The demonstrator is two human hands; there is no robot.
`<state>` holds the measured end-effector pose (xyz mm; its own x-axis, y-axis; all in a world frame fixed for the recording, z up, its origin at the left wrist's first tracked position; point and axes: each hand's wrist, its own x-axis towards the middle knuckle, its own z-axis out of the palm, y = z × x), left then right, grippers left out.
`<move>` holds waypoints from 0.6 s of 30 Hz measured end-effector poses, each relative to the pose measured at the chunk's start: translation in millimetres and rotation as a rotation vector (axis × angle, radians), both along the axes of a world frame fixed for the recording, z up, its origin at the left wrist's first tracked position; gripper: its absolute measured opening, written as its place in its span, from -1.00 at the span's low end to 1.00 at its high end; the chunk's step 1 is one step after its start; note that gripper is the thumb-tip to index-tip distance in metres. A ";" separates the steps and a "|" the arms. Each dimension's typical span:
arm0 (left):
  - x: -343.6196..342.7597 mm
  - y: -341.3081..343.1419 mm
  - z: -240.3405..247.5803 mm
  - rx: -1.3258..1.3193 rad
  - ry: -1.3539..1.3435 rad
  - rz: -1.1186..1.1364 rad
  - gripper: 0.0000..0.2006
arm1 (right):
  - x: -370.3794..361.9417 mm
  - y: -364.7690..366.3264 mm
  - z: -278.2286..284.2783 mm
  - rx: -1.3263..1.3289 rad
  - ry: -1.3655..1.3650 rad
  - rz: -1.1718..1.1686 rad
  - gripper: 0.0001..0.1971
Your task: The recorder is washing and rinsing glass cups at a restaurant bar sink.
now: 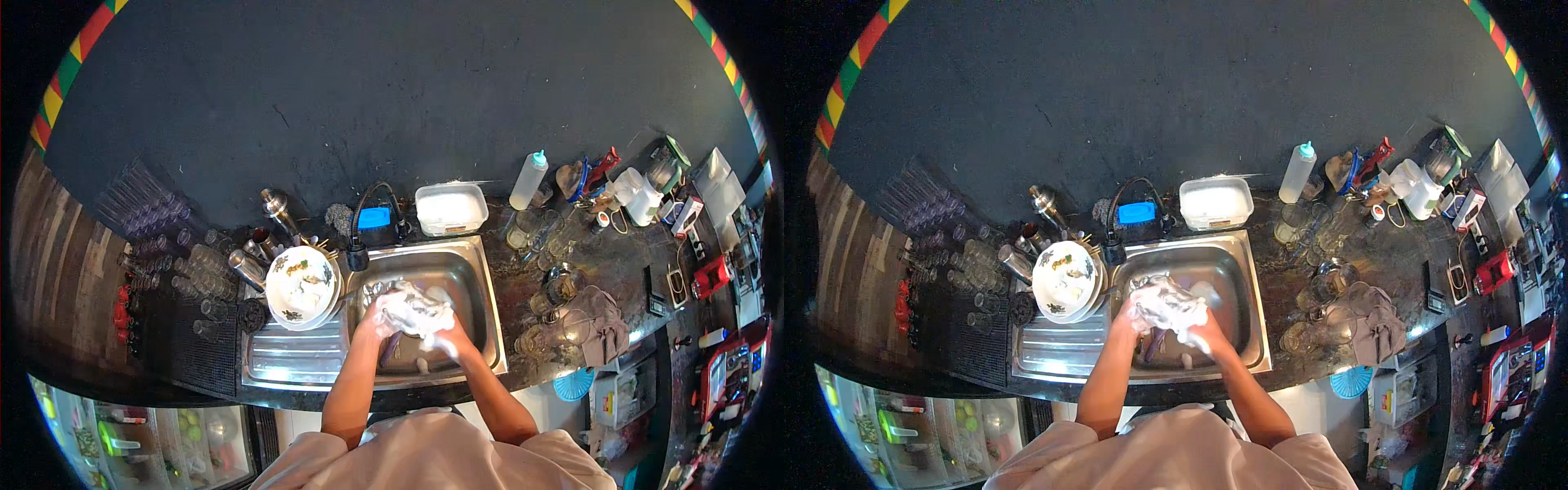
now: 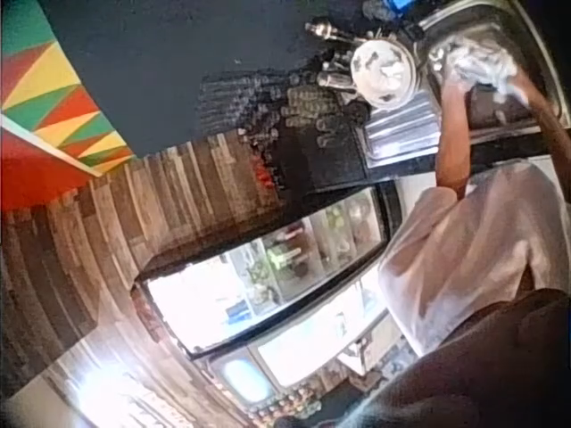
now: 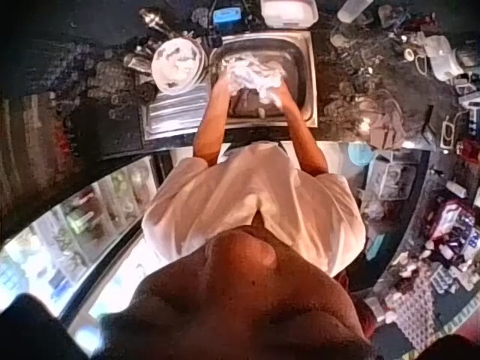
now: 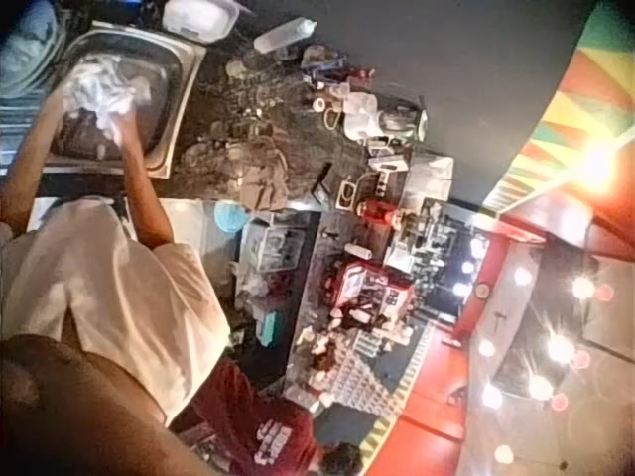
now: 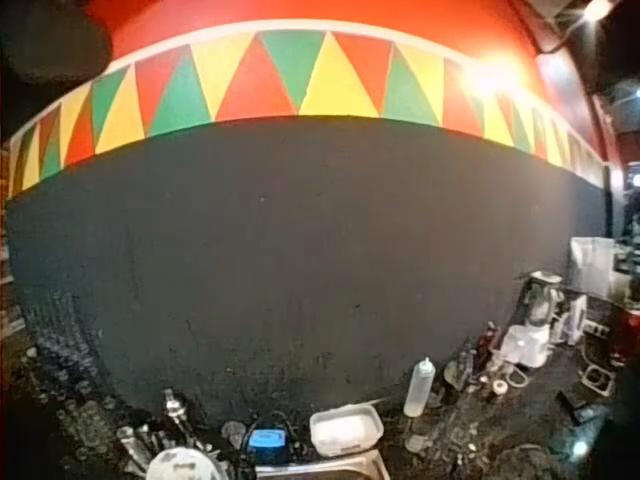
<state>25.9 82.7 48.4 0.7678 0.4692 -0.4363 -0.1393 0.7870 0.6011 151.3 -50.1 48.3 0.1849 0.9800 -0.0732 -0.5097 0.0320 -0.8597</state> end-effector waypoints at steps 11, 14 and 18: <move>29.8 0.7 17.8 0.229 0.321 -0.016 -0.59 | -9.1 2.4 -13.3 0.168 -0.060 -0.155 -0.73; 30.6 -5.4 15.5 0.146 -0.224 0.234 -0.76 | -8.0 12.0 9.6 -0.217 0.042 0.003 -0.69; 39.2 -0.5 20.8 -0.044 0.000 0.178 -0.88 | -16.3 1.6 -29.9 0.011 -0.155 -0.193 -0.65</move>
<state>65.2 82.2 69.2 0.6746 0.5778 -0.4593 -0.2788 0.7756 0.5663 135.1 -48.5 18.4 0.3768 0.9261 -0.0185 -0.3551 0.1260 -0.9263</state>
